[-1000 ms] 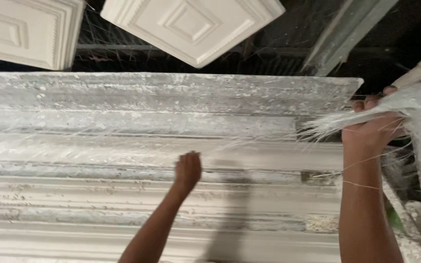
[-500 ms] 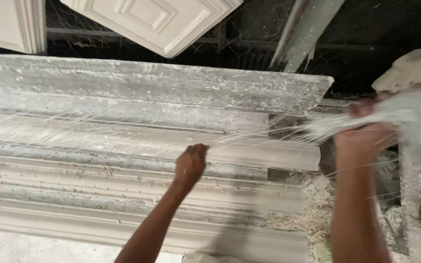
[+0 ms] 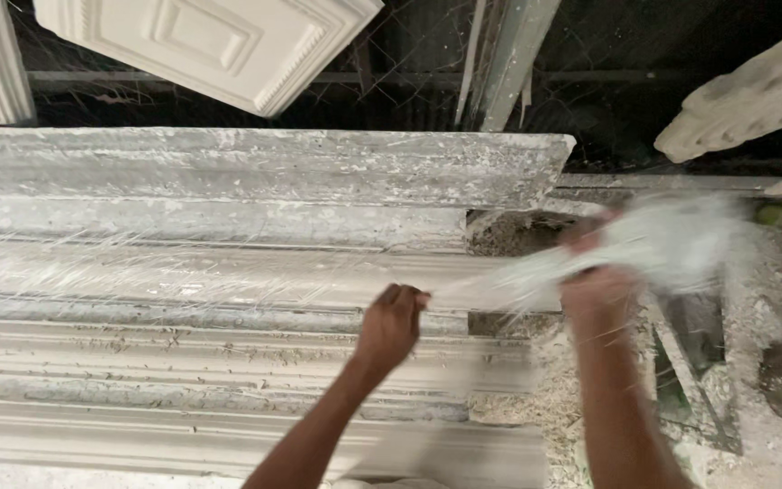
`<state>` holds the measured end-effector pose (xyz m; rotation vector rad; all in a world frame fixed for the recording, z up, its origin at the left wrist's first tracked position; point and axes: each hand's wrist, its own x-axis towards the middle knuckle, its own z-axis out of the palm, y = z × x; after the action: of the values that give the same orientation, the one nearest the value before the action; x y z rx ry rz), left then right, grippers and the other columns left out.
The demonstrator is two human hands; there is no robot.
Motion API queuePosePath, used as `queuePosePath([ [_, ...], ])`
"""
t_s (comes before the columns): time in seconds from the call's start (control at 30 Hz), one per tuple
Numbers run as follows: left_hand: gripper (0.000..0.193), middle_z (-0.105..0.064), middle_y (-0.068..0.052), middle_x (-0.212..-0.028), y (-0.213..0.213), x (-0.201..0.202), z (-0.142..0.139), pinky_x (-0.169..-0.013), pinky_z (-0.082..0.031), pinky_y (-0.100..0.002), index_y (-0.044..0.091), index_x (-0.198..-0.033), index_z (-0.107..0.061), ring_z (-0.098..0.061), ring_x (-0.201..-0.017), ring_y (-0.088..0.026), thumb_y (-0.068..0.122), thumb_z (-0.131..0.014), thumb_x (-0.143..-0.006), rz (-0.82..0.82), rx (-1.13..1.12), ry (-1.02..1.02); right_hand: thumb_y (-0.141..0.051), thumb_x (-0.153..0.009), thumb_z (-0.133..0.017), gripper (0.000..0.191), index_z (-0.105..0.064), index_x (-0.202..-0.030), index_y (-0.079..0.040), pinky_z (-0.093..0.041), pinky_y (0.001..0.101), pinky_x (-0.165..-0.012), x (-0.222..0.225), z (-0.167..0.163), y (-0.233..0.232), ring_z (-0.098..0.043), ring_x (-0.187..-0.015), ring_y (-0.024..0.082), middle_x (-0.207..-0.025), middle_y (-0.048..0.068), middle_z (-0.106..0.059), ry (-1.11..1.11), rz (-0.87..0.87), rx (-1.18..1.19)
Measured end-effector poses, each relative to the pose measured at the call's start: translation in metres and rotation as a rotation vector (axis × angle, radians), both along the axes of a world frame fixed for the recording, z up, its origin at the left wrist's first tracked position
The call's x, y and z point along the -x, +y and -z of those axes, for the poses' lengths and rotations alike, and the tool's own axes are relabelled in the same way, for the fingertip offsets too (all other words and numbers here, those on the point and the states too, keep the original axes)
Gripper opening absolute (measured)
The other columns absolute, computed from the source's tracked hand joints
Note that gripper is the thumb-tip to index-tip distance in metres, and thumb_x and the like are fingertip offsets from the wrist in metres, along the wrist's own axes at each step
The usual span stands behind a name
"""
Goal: The person wets a bundle of white fiberglass strands in a bucket and spreads the strands along a plaster cornice mold. They then scoop plaster slurry by hand from a bowl and spread it over the mold surface, pressing it in with their hands and a small sponge.
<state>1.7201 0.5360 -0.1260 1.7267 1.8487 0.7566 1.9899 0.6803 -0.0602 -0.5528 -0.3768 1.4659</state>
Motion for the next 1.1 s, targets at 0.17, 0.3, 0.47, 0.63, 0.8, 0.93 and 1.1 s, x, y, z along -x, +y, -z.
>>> queuePosePath([
  [0.17, 0.033, -0.072, -0.019, -0.116, 0.013, 0.057, 0.001, -0.098, -0.055, -0.049, 0.002, -0.116, -0.068, -0.066, -0.108, -0.029, 0.022, -0.042, -0.112, -0.087, 0.594, 0.638, -0.059, -0.102, -0.018, 0.069, -0.057, -0.125, -0.007, -0.063, 0.0375, -0.078, -0.089, -0.024, 0.059, -0.073, -0.088, 0.024, -0.104, 0.012, -0.072, -0.091, 0.437, 0.208],
  [0.3, 0.041, -0.070, -0.027, -0.116, 0.004, 0.008, -0.026, -0.097, -0.055, -0.057, -0.005, -0.120, -0.059, -0.067, -0.111, -0.043, 0.029, -0.044, -0.106, -0.169, -0.480, 0.579, -0.055, -0.097, -0.040, 0.056, -0.055, -0.135, -0.017, -0.061, 0.0346, -0.072, -0.034, 0.001, 0.007, -0.067, -0.081, 0.019, -0.100, 0.005, -0.069, -0.036, 0.160, 0.005],
  [0.47, 0.033, -0.075, -0.020, -0.097, -0.001, -0.072, -0.024, -0.055, -0.057, -0.037, 0.002, -0.116, -0.069, -0.069, -0.066, -0.028, 0.026, -0.047, -0.105, 0.010, 0.154, -0.398, -0.052, -0.097, -0.058, 0.054, -0.055, -0.141, -0.022, -0.058, 0.0313, -0.063, 0.023, 0.044, -0.037, -0.062, -0.071, 0.013, -0.097, 0.000, -0.067, 0.102, -0.136, -0.057],
  [0.63, 0.026, -0.074, -0.015, -0.085, 0.023, -0.014, 0.016, -0.051, -0.054, -0.034, 0.005, -0.110, -0.071, -0.064, -0.061, -0.021, 0.016, -0.048, -0.107, 0.009, -0.072, 0.286, -0.074, -0.095, -0.019, 0.080, -0.062, -0.112, -0.009, -0.058, 0.0327, -0.050, -0.117, 0.013, 0.046, -0.062, -0.058, 0.017, -0.094, 0.008, -0.069, -0.162, 0.337, -0.092],
  [0.8, 0.034, -0.067, -0.024, -0.122, 0.026, 0.017, 0.014, -0.093, -0.048, -0.063, 0.000, -0.119, -0.062, -0.061, -0.118, -0.043, 0.026, -0.051, -0.100, -0.041, 0.167, 0.773, -0.070, -0.098, -0.021, 0.076, -0.060, -0.117, -0.008, -0.056, 0.0362, -0.059, -0.155, -0.008, 0.042, -0.060, -0.067, 0.021, -0.100, 0.011, -0.067, -0.140, 0.486, 0.060],
  [0.93, 0.052, -0.056, -0.029, -0.139, 0.013, -0.068, -0.011, -0.104, -0.048, -0.052, -0.004, -0.144, -0.046, -0.059, -0.122, -0.039, 0.031, -0.052, -0.106, 0.068, 0.081, -0.355, -0.066, -0.101, -0.023, 0.072, -0.058, -0.121, -0.007, -0.054, 0.0389, -0.065, -0.039, 0.037, -0.034, -0.060, -0.074, 0.024, -0.105, 0.013, -0.066, -0.049, 0.037, 0.109],
  [1.1, 0.032, -0.075, -0.014, -0.098, 0.022, -0.099, -0.009, -0.048, -0.054, -0.035, 0.006, -0.116, -0.071, -0.062, -0.061, -0.024, 0.023, -0.046, -0.107, 0.074, 0.209, -0.261, -0.062, -0.104, -0.025, 0.068, -0.056, -0.126, -0.005, -0.052, 0.0424, -0.073, -0.044, 0.048, -0.008, -0.059, -0.083, 0.027, -0.112, 0.016, -0.064, -0.011, -0.023, 0.058],
])
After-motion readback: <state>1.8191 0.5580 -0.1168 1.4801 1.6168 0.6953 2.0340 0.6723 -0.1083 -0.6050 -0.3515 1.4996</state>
